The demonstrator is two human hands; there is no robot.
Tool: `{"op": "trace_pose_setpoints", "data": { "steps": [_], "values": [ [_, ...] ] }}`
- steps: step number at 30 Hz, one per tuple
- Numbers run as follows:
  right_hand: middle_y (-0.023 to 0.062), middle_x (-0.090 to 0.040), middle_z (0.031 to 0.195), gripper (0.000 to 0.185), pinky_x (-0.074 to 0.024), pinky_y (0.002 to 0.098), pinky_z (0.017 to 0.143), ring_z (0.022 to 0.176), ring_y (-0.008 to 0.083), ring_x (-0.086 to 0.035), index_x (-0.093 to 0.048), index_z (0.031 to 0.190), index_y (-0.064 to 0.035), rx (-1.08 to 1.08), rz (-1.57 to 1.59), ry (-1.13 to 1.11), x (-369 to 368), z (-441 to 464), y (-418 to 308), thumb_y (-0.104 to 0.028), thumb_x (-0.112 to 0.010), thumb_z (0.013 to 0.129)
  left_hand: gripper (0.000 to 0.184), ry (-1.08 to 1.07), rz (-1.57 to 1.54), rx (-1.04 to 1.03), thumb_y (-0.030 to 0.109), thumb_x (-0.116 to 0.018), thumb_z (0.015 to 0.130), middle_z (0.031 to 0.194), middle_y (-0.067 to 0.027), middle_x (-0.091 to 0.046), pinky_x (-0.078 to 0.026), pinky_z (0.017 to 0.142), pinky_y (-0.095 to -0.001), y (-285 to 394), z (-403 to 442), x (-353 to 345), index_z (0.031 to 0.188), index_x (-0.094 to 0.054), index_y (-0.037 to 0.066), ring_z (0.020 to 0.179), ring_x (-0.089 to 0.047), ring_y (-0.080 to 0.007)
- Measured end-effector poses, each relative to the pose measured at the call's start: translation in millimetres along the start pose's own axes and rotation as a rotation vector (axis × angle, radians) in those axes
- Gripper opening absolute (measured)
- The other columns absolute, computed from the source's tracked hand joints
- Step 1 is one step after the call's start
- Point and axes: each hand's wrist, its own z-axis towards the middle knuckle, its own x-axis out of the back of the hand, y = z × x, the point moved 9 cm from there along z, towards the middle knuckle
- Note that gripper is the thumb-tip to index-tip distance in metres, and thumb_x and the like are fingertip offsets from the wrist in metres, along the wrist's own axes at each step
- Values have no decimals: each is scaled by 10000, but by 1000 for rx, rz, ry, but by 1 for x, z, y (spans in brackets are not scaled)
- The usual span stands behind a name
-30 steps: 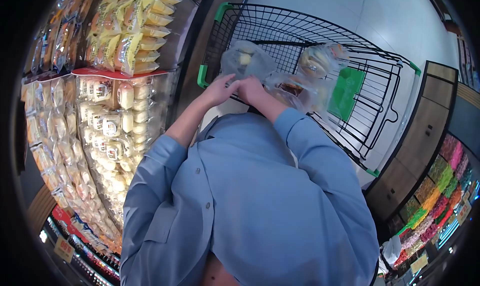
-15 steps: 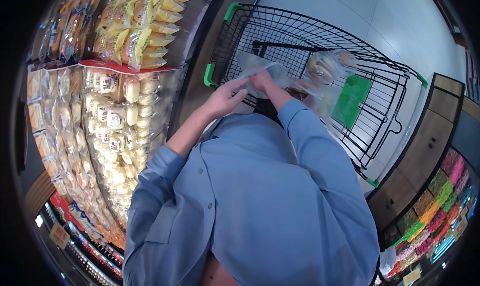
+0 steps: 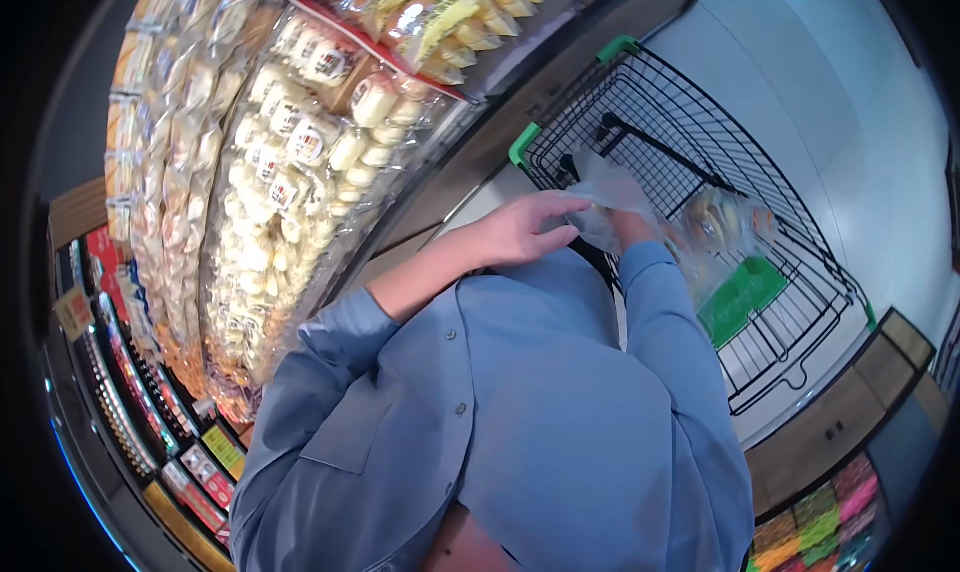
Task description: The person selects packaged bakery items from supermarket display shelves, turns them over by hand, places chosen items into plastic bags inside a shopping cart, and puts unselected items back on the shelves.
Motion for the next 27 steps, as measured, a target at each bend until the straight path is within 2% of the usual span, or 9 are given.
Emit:
{"op": "trace_pose_setpoints", "data": {
  "steps": [5,7,9,14,16,19,24,25,27],
  "values": [
    [242,-639,1169,370,-481,443,934,1102,414,-597,-610,1177,-15,17,-133,-17,15,8,-12,-248,-553,896,477,85,59,52,236,-593,910,1232,-219,-593,-446,1009,-390,-23,0,12,1317,-534,-6,1161,-563,-354],
    [242,-641,1166,372,-481,443,933,1101,415,-598,-610,1178,-15,35,-176,-11,22,1,-33,-250,-554,895,509,24,155,216,284,-586,903,1218,-229,-589,-452,1000,-405,-63,4,6,1313,-527,-13,1148,-563,-376],
    [240,-668,1089,350,-498,447,901,1044,419,-626,-640,1092,-9,-146,-153,161,40,-15,-47,-284,-577,886,536,-19,221,302,308,-579,901,1230,-234,-588,-452,1001,-413,-92,3,3,1329,-514,-9,1156,-562,-382],
    [197,-677,808,290,-525,436,695,771,345,-672,-603,926,-1,12,-237,113,27,-30,-61,-284,-632,869,614,-38,260,461,374,-565,898,1261,-253,-583,-448,1013,-427,-116,-24,14,1381,-471,7,1187,-546,-411],
    [114,-615,690,249,-495,352,550,594,216,-616,-547,846,-29,-18,4,23,26,-39,-64,-245,-670,852,621,38,144,388,363,-585,905,1287,-252,-577,-455,1013,-409,-108,-37,27,1400,-457,11,1211,-549,-387],
    [38,-552,656,223,-442,280,478,532,124,-553,-512,800,-79,-111,294,-117,44,-68,-95,-209,-684,858,614,116,-116,393,344,-608,910,1280,-238,-589,-465,1000,-386,-105,-68,48,1400,-457,6,1203,-570,-341],
    [-17,-524,679,225,-433,251,494,550,95,-513,-501,784,-96,-12,603,-225,80,-97,-162,-198,-678,878,529,373,-270,327,290,-578,972,1286,-174,-590,-480,970,-360,-138,-126,65,1401,-456,5,1153,-592,-248],
    [-12,-530,699,231,-434,253,498,561,95,-513,-488,780,-104,13,805,-340,80,-105,-186,-192,-677,880,529,387,-274,314,290,-578,972,1286,-174,-590,-480,970,-360,-124,-134,70,1401,-456,5,1153,-592,-248],
    [-1,-552,753,224,-446,250,521,589,95,-513,-461,803,-124,75,1094,-573,83,-125,-236,-165,-662,893,521,439,-639,359,294,-545,1001,1270,-130,-580,-492,943,-354,-101,-154,77,1426,-425,19,1107,-597,-202]
  ]
}}
